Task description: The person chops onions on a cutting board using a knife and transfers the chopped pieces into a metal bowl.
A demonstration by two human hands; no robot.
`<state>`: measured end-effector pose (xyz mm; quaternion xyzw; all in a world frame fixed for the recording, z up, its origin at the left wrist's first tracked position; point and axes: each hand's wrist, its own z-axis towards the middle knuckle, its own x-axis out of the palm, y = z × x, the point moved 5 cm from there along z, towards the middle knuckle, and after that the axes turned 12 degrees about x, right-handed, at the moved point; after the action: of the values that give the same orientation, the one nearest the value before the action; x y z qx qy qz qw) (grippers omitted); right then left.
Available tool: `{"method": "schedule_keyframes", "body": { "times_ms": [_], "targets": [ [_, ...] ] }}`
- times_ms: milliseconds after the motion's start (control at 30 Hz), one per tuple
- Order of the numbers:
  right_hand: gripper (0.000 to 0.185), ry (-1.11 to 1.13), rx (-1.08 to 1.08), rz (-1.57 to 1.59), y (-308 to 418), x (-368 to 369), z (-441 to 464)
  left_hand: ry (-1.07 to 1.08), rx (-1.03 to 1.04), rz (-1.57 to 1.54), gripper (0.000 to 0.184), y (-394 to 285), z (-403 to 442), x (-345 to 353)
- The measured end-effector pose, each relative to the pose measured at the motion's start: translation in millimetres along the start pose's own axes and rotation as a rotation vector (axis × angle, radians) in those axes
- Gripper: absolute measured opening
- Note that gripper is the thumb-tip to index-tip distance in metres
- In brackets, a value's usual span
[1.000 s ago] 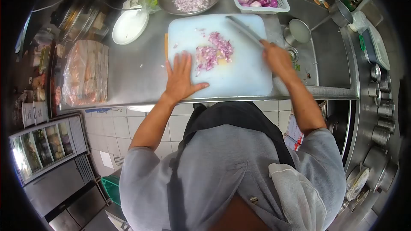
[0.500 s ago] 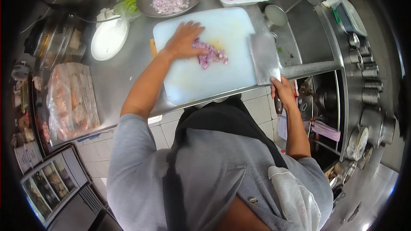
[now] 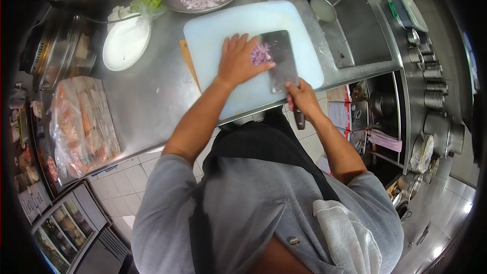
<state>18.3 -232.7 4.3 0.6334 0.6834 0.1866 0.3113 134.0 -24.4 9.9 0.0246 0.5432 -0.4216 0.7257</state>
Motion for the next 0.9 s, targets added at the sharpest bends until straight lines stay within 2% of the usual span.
{"method": "schedule_keyframes", "body": {
  "times_ms": [100, 233, 500, 600, 700, 800, 900],
  "targets": [
    [0.021, 0.084, -0.017, -0.027, 18.9, 53.4, -1.0, -0.135, -0.142, 0.1, 0.095, -0.2, -6.2, -1.1],
    [0.021, 0.178, -0.02, -0.021, 29.2, 96.5, 8.2, -0.345, -0.324, 0.019, 0.088, 20.6, -10.5, -3.6],
    [0.017, 0.475, -0.048, -0.112, 48.2, 88.0, 28.6, -0.665, -0.48, -0.331, 0.068, 34.4, -19.3, -12.1],
    [0.015, 0.469, -0.087, -0.122, 68.9, 82.7, 25.9, -0.731, -0.497, -0.381, 0.066, 37.3, -7.9, -21.4],
    [0.014, 0.463, -0.242, -0.066, 132.5, 77.3, 23.2, -0.675, -0.367, -0.491, 0.066, 47.2, 53.3, -65.5],
    [0.018, 0.5, -0.326, -0.113, 223.8, 80.5, 38.5, -0.497, -0.174, -0.249, 0.086, 79.9, 127.2, -100.2],
    [0.016, 0.543, -0.31, 0.109, 289.3, 102.7, 71.4, -0.429, -0.126, -0.029, 0.073, 121.5, 177.5, -102.2]
  ]
}}
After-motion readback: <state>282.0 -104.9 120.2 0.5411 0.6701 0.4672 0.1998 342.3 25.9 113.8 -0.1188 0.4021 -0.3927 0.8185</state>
